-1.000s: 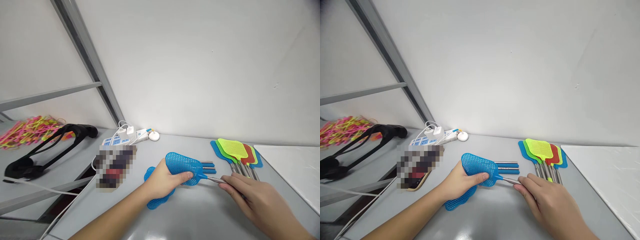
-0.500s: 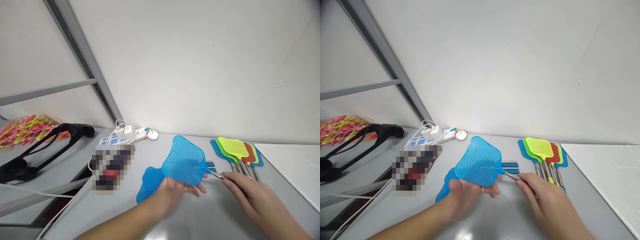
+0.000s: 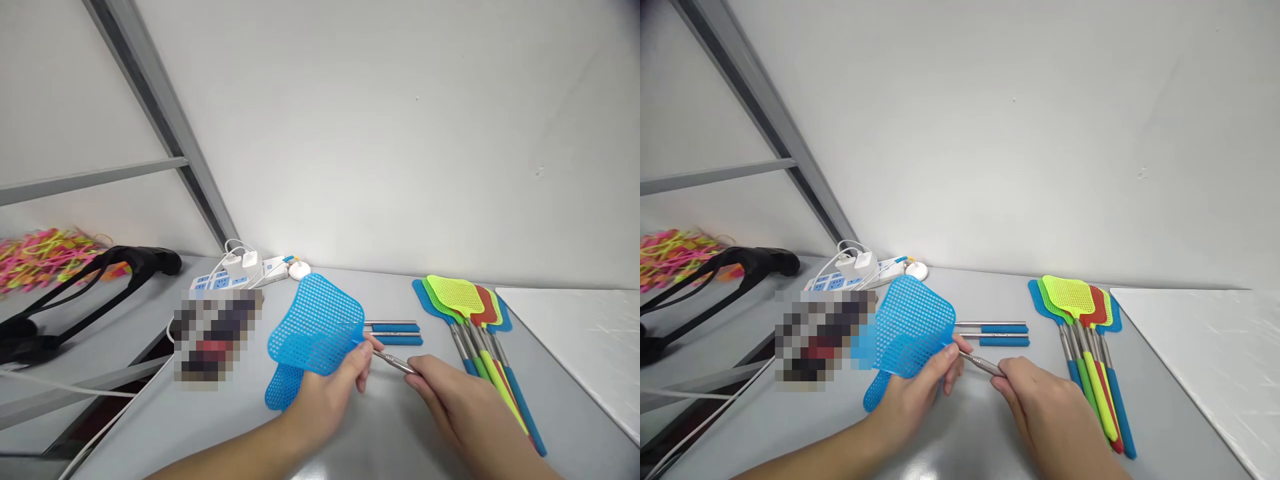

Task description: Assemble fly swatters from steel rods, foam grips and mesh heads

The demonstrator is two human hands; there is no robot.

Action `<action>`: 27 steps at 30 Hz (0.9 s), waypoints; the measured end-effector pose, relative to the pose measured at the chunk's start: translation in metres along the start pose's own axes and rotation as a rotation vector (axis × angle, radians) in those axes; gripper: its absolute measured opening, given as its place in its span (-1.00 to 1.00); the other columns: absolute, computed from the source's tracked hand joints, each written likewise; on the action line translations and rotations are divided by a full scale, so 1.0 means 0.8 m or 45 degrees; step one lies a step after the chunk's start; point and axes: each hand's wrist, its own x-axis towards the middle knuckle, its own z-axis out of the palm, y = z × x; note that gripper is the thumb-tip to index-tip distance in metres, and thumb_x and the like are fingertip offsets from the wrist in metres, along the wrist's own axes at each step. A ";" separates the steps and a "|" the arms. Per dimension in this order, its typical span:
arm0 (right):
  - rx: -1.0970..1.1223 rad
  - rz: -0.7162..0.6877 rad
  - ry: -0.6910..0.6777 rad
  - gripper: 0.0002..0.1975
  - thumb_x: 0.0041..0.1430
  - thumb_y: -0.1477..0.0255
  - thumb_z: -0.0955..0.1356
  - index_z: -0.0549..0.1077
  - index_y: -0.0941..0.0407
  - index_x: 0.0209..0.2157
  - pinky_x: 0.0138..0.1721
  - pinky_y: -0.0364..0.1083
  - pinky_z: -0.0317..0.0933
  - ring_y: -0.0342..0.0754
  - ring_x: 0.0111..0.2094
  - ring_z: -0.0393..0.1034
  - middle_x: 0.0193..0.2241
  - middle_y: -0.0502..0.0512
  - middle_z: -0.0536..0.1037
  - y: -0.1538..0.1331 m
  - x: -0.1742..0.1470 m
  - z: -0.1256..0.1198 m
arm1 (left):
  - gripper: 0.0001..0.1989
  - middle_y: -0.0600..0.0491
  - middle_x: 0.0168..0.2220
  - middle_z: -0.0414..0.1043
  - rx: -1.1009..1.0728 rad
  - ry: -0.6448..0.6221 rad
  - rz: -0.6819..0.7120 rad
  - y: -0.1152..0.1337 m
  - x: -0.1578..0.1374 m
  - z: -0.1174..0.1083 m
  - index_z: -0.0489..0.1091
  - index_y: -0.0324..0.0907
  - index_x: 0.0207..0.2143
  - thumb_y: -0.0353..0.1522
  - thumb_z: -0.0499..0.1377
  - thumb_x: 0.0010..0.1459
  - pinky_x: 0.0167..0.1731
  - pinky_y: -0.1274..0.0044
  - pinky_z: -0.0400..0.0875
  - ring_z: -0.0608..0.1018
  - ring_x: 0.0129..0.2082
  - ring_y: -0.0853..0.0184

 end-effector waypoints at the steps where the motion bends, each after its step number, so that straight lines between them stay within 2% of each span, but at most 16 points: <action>1: -0.036 -0.016 0.027 -0.74 0.42 0.31 0.12 0.32 0.01 -0.32 -0.62 -0.14 0.11 -0.10 -0.61 0.43 -0.57 -0.10 0.47 0.002 0.002 -0.002 | -0.73 0.15 -0.54 0.26 -0.055 0.046 0.023 0.000 0.003 -0.001 0.49 -0.13 -0.24 -0.19 0.07 0.32 -0.31 0.53 0.29 0.39 -0.47 0.41; 6: -0.164 -0.061 0.067 -0.74 0.43 0.30 0.11 0.30 0.02 -0.32 -0.62 -0.14 0.05 -0.11 -0.63 0.38 -0.59 -0.13 0.46 0.028 0.007 -0.013 | -0.76 0.23 -0.65 0.11 -0.362 0.404 0.158 0.018 0.033 -0.018 0.48 -0.19 -0.41 -0.24 0.16 0.24 -0.36 0.58 0.33 0.24 -0.65 0.53; 8: -0.195 -0.045 0.032 -0.74 0.43 0.29 0.11 0.31 0.02 -0.30 -0.63 -0.14 0.02 -0.12 -0.63 0.38 -0.58 -0.13 0.48 0.042 0.007 -0.018 | -0.78 0.24 -0.64 0.13 -0.452 0.557 0.221 0.031 0.043 -0.027 0.46 -0.20 -0.46 -0.27 0.21 0.19 -0.40 0.61 0.33 0.21 -0.68 0.56; 10: -0.218 -0.050 0.016 -0.75 0.43 0.29 0.11 0.33 0.02 -0.25 -0.63 -0.14 0.01 -0.12 -0.60 0.40 -0.54 -0.10 0.51 0.053 0.006 -0.023 | -0.79 0.24 -0.63 0.15 -0.463 0.623 0.257 0.041 0.049 -0.034 0.44 -0.21 -0.48 -0.28 0.23 0.16 -0.42 0.63 0.33 0.22 -0.69 0.58; 12: -0.221 -0.064 0.018 -0.76 0.42 0.29 0.12 0.34 0.02 -0.22 -0.62 -0.14 0.01 -0.11 -0.58 0.40 -0.51 -0.08 0.52 0.059 0.004 -0.027 | -0.77 0.26 -0.66 0.11 -0.446 0.608 0.249 0.046 0.052 -0.038 0.44 -0.21 -0.47 -0.25 0.22 0.17 -0.41 0.63 0.34 0.23 -0.71 0.57; 15: -0.184 -0.066 0.028 -0.75 0.42 0.32 0.13 0.36 0.03 -0.26 -0.60 -0.14 0.02 -0.11 -0.57 0.40 -0.52 -0.06 0.51 0.058 0.006 -0.028 | -0.73 0.28 -0.68 0.05 -0.432 0.537 0.218 0.038 0.050 -0.035 0.41 -0.19 -0.43 -0.19 0.17 0.21 -0.35 0.58 0.36 0.21 -0.71 0.55; 17: -0.138 -0.083 0.056 -0.76 0.41 0.34 0.14 0.36 0.04 -0.28 -0.56 -0.15 0.06 -0.11 -0.55 0.40 -0.53 -0.05 0.50 0.049 0.008 -0.025 | -0.69 0.28 -0.68 0.02 -0.369 0.461 0.175 0.026 0.044 -0.028 0.33 -0.17 -0.46 -0.15 0.12 0.25 -0.43 0.58 0.30 0.15 -0.71 0.52; 19: -0.087 -0.121 0.070 -0.77 0.40 0.36 0.15 0.37 0.05 -0.29 -0.51 -0.14 0.09 -0.10 -0.53 0.41 -0.53 -0.03 0.49 0.034 0.011 -0.021 | -0.62 0.25 -0.67 -0.01 -0.166 0.279 0.091 0.013 0.034 -0.018 0.24 -0.15 -0.49 -0.11 0.03 0.30 -0.56 0.59 0.13 0.11 -0.68 0.48; 21: -0.039 -0.164 0.024 -0.78 0.40 0.39 0.15 0.36 0.05 -0.30 -0.49 -0.13 0.09 -0.09 -0.52 0.40 -0.53 -0.03 0.47 0.017 0.013 -0.016 | -0.56 0.21 -0.66 0.03 0.076 0.037 0.013 0.002 0.021 -0.009 0.22 -0.15 -0.53 -0.09 -0.04 0.34 -0.58 0.56 0.02 0.13 -0.63 0.44; 24: 0.007 -0.235 -0.056 -0.79 0.38 0.42 0.16 0.35 0.05 -0.32 -0.51 -0.12 0.05 -0.09 -0.54 0.36 -0.54 -0.04 0.43 -0.002 0.010 -0.012 | -0.51 0.15 -0.63 0.11 0.337 -0.278 0.003 -0.002 0.004 -0.001 0.21 -0.16 -0.58 -0.10 -0.07 0.34 -0.50 0.52 0.07 0.21 -0.56 0.40; 27: 0.006 -0.288 -0.025 -0.82 0.38 0.41 0.16 0.35 0.06 -0.27 -0.52 -0.12 0.03 -0.10 -0.55 0.34 -0.54 -0.04 0.40 -0.004 0.006 -0.013 | -0.51 0.14 -0.61 0.06 0.496 -0.432 0.040 0.003 -0.001 -0.001 0.12 -0.15 -0.59 -0.10 -0.10 0.35 -0.49 0.50 0.05 0.18 -0.55 0.39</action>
